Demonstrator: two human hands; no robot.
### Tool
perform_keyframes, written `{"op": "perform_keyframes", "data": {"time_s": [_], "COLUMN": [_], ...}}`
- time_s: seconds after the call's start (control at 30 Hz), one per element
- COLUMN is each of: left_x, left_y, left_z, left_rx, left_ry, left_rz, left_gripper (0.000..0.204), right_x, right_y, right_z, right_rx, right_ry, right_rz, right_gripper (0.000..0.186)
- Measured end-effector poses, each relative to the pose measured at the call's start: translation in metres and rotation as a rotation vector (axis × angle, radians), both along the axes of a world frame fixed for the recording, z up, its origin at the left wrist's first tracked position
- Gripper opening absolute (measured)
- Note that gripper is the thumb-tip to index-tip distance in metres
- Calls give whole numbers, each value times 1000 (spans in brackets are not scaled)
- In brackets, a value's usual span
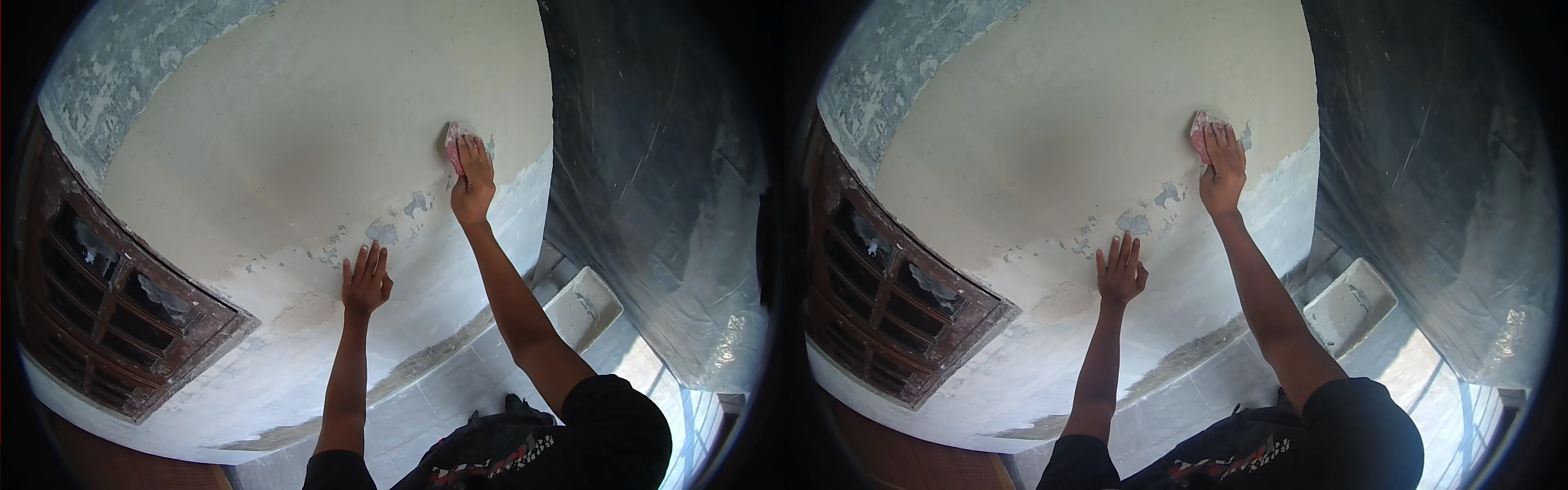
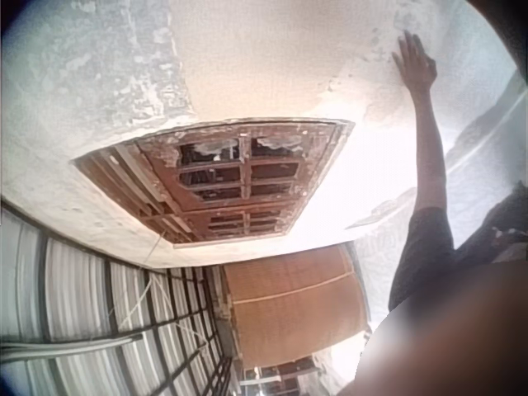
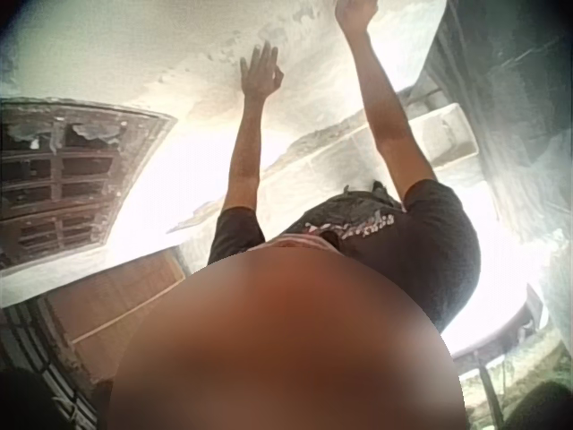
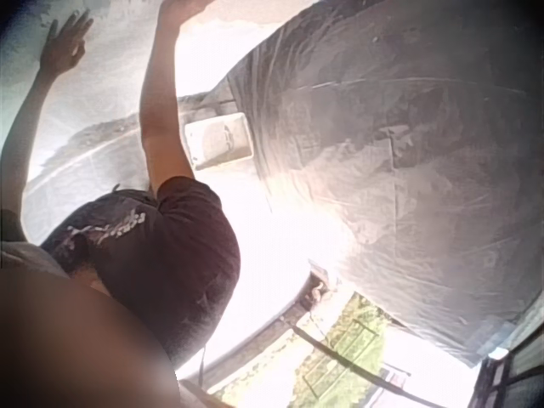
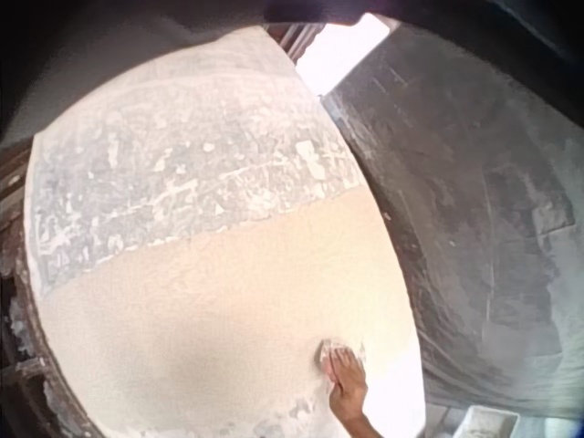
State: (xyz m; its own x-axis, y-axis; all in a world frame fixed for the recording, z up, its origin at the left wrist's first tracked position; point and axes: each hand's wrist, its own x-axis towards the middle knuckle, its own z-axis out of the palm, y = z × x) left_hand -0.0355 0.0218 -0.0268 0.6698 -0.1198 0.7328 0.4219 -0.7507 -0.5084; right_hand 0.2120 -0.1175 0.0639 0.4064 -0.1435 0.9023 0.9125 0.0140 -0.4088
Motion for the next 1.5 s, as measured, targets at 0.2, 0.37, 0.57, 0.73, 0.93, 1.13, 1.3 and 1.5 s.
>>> {"op": "perform_keyframes", "data": {"time_s": [0.2,0.37,0.57,0.73,0.93,1.13,1.3,1.5], "left_x": [0,-8,2,-5,-4,3,-2,-4], "left_y": [3,5,2,7,6,-2,0,1], "left_z": [-3,-6,-4,-5,-7,-5,-6,-10], "left_rx": [-38,-24,20,1,-1,13,2,-2], "left_ry": [8,2,-7,7,8,-23,-32,-30], "left_rz": [25,44,38,61,62,76,110,98], "left_gripper": [48,48,47,47,48,43,42,44], "right_x": [-77,-81,-3,-74,-59,17,-63,-56], "right_y": [20,-17,6,2,-29,-2,-16,-39], "right_z": [-114,-112,-9,-113,-103,-30,-145,-121], "right_rx": [-280,-293,-48,-453,-358,-149,-526,-389], "right_ry": [42,24,-17,-11,-27,30,73,55], "right_rz": [133,221,90,235,190,-17,220,194], "right_gripper": [59,59,64,58,59,62,59,60]}}
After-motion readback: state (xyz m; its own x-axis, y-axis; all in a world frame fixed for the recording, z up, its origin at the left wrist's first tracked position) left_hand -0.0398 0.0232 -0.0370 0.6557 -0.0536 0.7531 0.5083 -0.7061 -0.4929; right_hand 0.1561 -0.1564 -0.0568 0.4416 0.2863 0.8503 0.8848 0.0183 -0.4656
